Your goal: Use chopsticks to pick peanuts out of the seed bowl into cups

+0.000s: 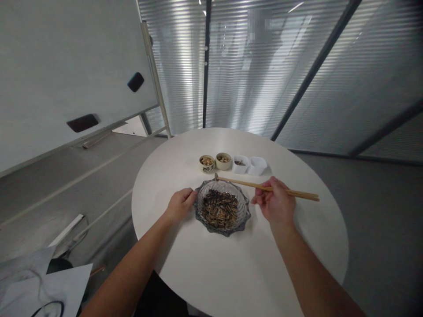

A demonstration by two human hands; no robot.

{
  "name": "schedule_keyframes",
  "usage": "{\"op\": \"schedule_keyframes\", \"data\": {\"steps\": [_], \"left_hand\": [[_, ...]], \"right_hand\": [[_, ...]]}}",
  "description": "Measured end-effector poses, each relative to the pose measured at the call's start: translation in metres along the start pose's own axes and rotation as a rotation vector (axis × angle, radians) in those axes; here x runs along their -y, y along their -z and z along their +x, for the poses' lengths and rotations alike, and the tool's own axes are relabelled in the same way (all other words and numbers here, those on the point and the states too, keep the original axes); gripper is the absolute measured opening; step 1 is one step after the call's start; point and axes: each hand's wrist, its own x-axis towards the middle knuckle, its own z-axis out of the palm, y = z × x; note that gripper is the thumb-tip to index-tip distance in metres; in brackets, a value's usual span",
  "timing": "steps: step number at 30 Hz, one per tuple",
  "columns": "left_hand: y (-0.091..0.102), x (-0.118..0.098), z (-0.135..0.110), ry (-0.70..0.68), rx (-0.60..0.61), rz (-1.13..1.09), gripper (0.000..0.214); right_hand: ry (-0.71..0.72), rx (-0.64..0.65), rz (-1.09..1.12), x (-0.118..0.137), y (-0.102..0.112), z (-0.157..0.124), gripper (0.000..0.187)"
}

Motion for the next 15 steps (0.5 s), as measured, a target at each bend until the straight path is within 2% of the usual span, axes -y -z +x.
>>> {"op": "schedule_keyframes", "data": {"steps": [5,9,11,15], "left_hand": [[0.0,-0.001,0.0,0.0,-0.016,-0.006,0.047],[-0.001,0.0,0.0,-0.002,-0.004,0.003,0.047],[-0.001,0.001,0.0,-0.007,-0.005,0.004,0.047],[-0.001,0.001,0.0,-0.014,-0.007,0.007,0.048]], "right_hand": [[0.19,-0.195,-0.013,-0.001,0.016,0.03,0.038],[0.308,-0.302,-0.093,-0.009,0.024,0.047,0.039],[0.327,-0.317,-0.156,-0.013,0.026,0.05,0.039],[0.308,-0.265,-0.26,-0.018,0.026,0.049,0.039]]}}
